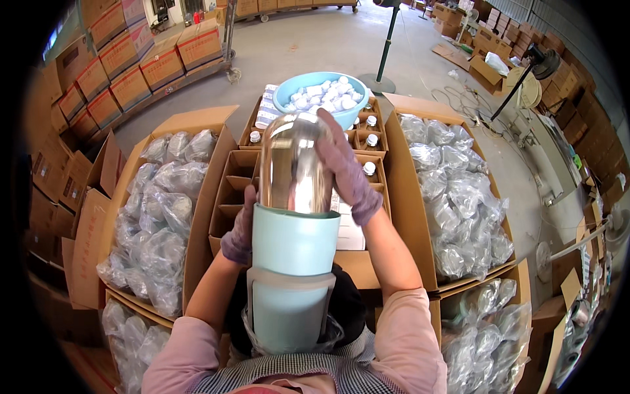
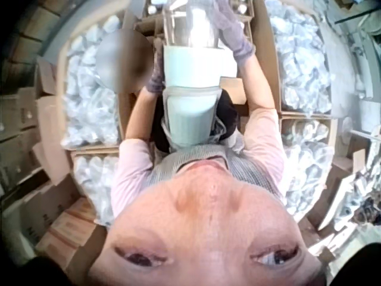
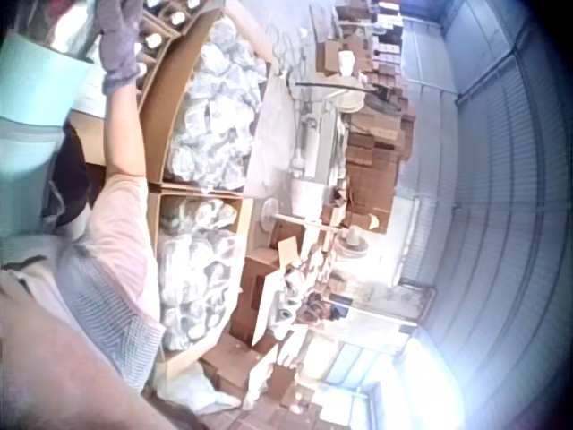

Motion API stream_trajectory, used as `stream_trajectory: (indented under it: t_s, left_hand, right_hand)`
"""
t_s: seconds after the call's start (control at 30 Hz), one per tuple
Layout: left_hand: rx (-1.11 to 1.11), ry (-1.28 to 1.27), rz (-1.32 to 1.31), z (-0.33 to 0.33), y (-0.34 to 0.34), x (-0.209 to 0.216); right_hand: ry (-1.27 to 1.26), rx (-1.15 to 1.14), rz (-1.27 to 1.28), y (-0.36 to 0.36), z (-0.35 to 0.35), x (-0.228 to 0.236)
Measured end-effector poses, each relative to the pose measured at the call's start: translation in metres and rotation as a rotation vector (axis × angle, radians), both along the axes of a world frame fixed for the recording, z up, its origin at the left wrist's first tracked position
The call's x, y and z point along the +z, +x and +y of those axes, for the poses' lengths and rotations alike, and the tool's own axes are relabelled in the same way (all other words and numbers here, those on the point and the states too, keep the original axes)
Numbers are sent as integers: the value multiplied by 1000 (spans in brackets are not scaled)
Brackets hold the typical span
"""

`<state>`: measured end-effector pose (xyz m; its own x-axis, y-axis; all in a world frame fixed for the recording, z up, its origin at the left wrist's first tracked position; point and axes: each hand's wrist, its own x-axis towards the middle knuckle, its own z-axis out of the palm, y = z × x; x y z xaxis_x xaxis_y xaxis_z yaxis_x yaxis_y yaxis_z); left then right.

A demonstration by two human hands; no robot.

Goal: The person assembles cylindrical containers by inserting inner liners into outer shells and securing lids. They repeatedly pick up containers from a cardboard box, fit the parts together, and place the assembled units back into the box.

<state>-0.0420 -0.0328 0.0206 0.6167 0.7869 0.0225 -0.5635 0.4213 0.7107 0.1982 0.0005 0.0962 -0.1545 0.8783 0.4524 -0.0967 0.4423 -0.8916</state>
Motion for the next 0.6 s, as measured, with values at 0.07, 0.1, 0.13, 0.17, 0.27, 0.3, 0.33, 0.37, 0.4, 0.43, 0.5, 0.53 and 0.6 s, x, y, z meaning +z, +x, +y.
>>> stream_trajectory:
  t_s: [0.07, 0.1, 0.13, 0.17, 0.27, 0.3, 0.33, 0.37, 0.4, 0.43, 0.5, 0.53, 0.6]
  left_hand:
    - [190, 251, 184, -24, -4, 19]
    - [307, 396, 296, -33, -6, 18]
    - [439, 610, 433, -30, -11, -9]
    - [531, 814, 562, -35, -6, -12]
    - [653, 1087, 829, -71, -7, 31]
    - [533, 822, 699, -75, -4, 32]
    - [517, 810, 751, -78, -2, 37]
    - [527, 820, 764, -81, 1, 43]
    - [543, 835, 776, -84, 3, 50]
    - [558, 850, 788, -87, 4, 52]
    - [573, 890, 770, -86, 6, 40]
    - [560, 954, 827, -84, 3, 36]
    - [581, 955, 796, -88, 2, 34]
  right_hand:
    - [-33, 86, -71, -13, -42, 16]
    - [-69, 137, -81, -18, -56, 17]
    - [-105, 109, -130, -22, -68, 15]
    - [-209, 116, -49, -16, -75, 15]
    - [-72, 30, -284, -10, -93, 24]
    - [-6, 35, -370, -4, -96, 30]
    - [125, 53, -482, 1, -98, 35]
    - [263, 67, -594, 6, -97, 39]
    - [171, 218, -508, 8, -96, 44]
    - [124, 248, -584, 8, -99, 49]
    - [42, 304, -748, 7, -103, 66]
    - [91, 274, -855, 6, -105, 74]
    - [25, 309, -1326, -17, -117, 107]
